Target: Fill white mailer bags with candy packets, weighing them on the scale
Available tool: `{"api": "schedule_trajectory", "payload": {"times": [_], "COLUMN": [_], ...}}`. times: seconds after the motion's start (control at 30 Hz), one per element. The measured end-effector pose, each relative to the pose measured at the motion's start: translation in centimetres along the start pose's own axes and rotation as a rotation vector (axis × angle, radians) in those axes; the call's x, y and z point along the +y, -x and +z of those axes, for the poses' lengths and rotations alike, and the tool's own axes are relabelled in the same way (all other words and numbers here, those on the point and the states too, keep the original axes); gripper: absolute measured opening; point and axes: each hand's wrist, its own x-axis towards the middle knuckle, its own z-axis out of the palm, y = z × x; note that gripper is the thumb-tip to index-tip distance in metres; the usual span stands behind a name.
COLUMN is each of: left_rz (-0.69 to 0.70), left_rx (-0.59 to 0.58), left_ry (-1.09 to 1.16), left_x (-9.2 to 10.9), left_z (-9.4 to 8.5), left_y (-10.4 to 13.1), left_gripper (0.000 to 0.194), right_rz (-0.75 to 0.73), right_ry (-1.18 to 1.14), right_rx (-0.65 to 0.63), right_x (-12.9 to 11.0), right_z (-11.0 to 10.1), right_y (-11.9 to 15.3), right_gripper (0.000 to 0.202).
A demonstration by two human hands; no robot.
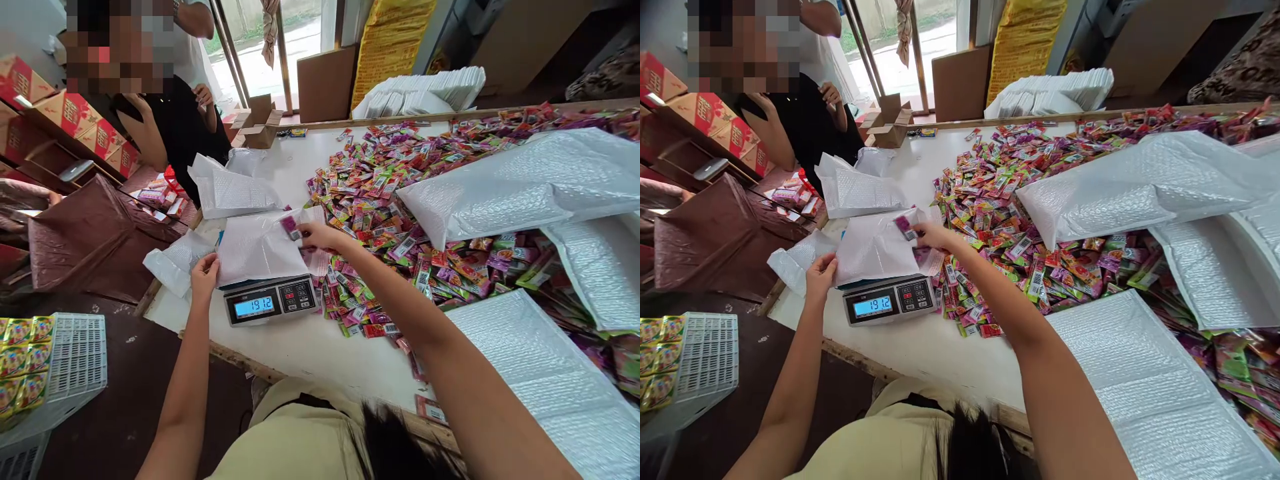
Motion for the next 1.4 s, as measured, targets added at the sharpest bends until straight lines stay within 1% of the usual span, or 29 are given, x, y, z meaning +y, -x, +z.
{"api": "schedule_trajectory", "payload": {"times": [0.07, 0.13, 0.2, 0.3, 0.4, 0.47, 0.57, 0.63, 0.7, 0.83, 0.93, 1.0, 1.07, 1.13, 1.27, 1.33, 1.4], "left_rz": [0.021, 0.047, 0.073, 0.102, 0.111, 0.116, 0.126, 0.126, 0.119, 0.104, 0.099, 0.098, 0.093, 0.087, 0.064, 0.059, 0.065], "left_rx": [0.038, 0.084, 0.124, 0.163, 0.201, 0.238, 0.274, 0.288, 0.291, 0.291, 0.294, 0.289, 0.288, 0.292, 0.299, 0.295, 0.280], "left_ry": [-0.018, -0.027, -0.028, -0.021, -0.033, -0.044, -0.033, -0.029, -0.027, -0.001, 0.018, 0.016, 0.014, 0.010, -0.009, -0.008, -0.001], "left_x": [0.2, 0.3, 0.5, 0.8, 1.2, 1.2, 0.6, 0.1, -0.3, -0.5, -0.3, -0.3, -0.5, -0.8, -1.4, -1.5, -1.4], "left_z": [-0.3, -0.7, -1.1, -1.9, -3.1, -4.0, -5.4, -5.9, -6.1, -5.8, -5.6, -5.7, -6.1, -6.5, -6.8, -6.6, -6.1], "left_y": [0.2, 0.4, 0.6, 1.0, 1.5, 1.6, 1.6, 1.6, 1.6, 1.9, 2.1, 2.2, 2.2, 2.3, 2.7, 3.0, 3.4], "left_gripper": [0.032, 0.031, 0.031, 0.031, 0.031, 0.031, 0.035, 0.037, 0.038, 0.037, 0.037, 0.039, 0.041, 0.043, 0.041, 0.041, 0.040], "right_rz": [0.070, 0.137, 0.187, 0.225, 0.239, 0.234, 0.219, 0.235, 0.273, 0.333, 0.329, 0.308, 0.290, 0.287, 0.311, 0.330, 0.355], "right_ry": [0.010, 0.015, 0.010, -0.011, -0.058, -0.083, -0.077, -0.061, -0.056, -0.067, 0.005, 0.068, 0.116, 0.167, 0.266, 0.308, 0.365], "right_rx": [0.120, 0.210, 0.266, 0.308, 0.314, 0.290, 0.236, 0.216, 0.202, 0.170, 0.185, 0.204, 0.221, 0.249, 0.349, 0.352, 0.304], "right_x": [0.9, 1.9, 2.6, 3.0, 2.4, 1.8, 1.1, 1.0, 1.2, 1.5, 1.3, 1.1, 1.2, 1.7, 3.8, 4.8, 5.5], "right_z": [-1.1, -1.7, -2.0, -1.9, -2.1, -2.7, -3.7, -4.4, -4.8, -5.2, -5.6, -6.3, -7.4, -8.9, -11.7, -12.3, -12.3], "right_y": [0.6, 1.2, 1.7, 1.9, 1.9, 2.2, 2.9, 3.4, 3.8, 4.4, 4.8, 5.2, 6.1, 7.6, 11.4, 13.0, 13.9], "right_gripper": [0.010, 0.017, 0.022, 0.023, 0.028, 0.034, 0.038, 0.039, 0.039, 0.039, 0.038, 0.040, 0.042, 0.041, 0.042, 0.045, 0.046]}}
